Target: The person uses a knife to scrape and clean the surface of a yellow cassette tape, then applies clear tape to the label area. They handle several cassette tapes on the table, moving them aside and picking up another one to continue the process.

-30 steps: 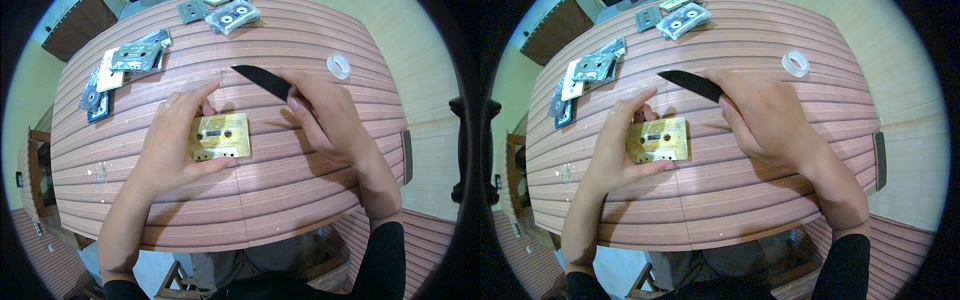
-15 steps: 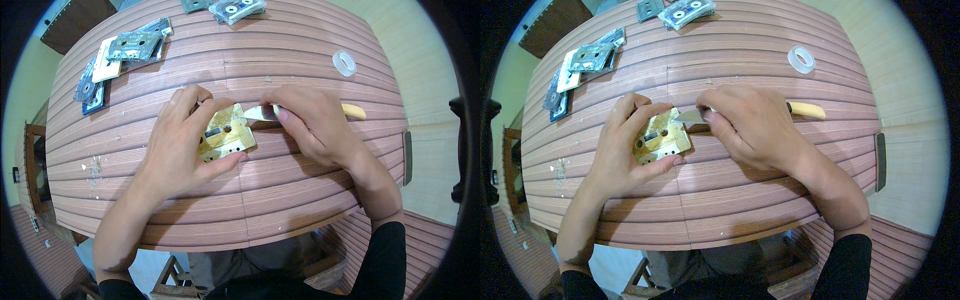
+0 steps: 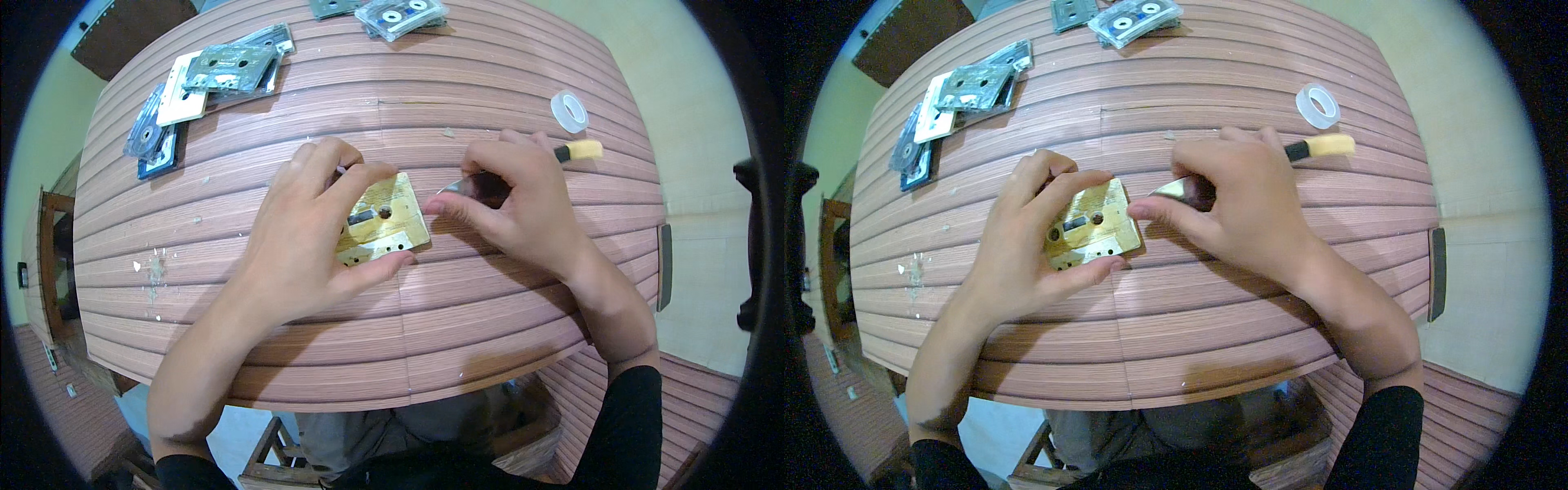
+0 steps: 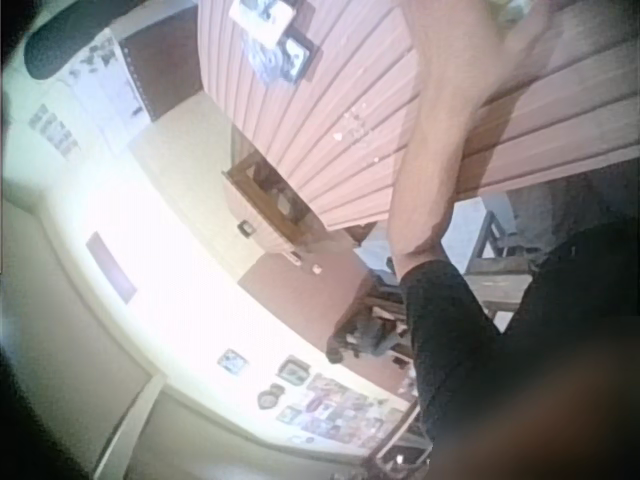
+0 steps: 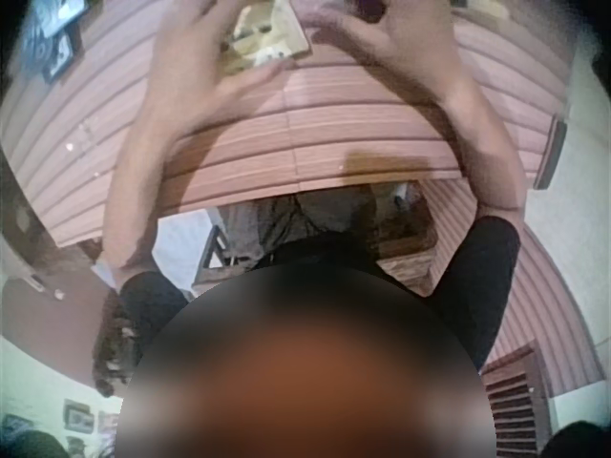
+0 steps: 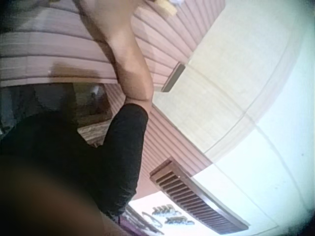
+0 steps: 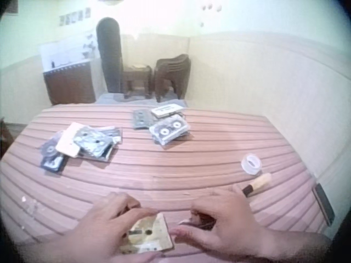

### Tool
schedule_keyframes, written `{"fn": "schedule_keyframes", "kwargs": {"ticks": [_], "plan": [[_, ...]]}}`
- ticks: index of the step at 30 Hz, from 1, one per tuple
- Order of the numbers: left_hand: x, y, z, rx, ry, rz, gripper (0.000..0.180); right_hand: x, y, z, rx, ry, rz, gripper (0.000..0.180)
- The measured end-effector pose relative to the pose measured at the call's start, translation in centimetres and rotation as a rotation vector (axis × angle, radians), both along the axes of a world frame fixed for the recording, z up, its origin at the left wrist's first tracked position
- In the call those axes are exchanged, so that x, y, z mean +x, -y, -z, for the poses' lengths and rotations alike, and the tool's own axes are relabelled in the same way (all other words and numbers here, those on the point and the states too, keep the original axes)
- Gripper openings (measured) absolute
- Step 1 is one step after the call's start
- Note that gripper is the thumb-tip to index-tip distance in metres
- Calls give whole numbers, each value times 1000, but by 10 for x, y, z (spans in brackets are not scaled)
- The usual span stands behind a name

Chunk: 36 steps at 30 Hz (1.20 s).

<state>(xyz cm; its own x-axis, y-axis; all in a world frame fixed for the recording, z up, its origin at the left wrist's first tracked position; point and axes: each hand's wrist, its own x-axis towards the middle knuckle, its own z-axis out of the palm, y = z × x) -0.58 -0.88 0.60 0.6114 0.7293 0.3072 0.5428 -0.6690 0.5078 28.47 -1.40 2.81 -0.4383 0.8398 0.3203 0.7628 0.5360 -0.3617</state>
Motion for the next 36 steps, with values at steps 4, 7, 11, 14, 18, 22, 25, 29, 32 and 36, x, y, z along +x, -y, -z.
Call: {"fn": "schedule_keyframes", "kwargs": {"ticks": [4,7,11,14,18,22,25,29,32,36], "plan": [[1,1,2,34,22,8,78,-3,6,-6,-188,-88,57,32],[3,2,3,32,25,22,72,-12,10,2,-236,-238,56,21],[3,3,3,35,27,22,75,-13,12,10,-149,-222,-44,17],[3,2,4,48,33,30,76,-11,13,10,-159,-188,-75,16],[3,1,7,65,48,24,75,-16,13,11,-114,-188,-83,22],[4,2,9,40,54,6,74,-15,13,10,-44,-139,-132,19],[6,3,8,47,53,-10,74,-12,14,8,-12,-127,-187,15],[7,4,5,34,26,-14,74,-15,15,8,-1,-134,-187,16],[7,3,4,42,25,-10,73,-15,15,6,24,-141,-196,17],[7,2,6,39,34,-6,73,-14,17,6,-13,-162,-185,19]]}}
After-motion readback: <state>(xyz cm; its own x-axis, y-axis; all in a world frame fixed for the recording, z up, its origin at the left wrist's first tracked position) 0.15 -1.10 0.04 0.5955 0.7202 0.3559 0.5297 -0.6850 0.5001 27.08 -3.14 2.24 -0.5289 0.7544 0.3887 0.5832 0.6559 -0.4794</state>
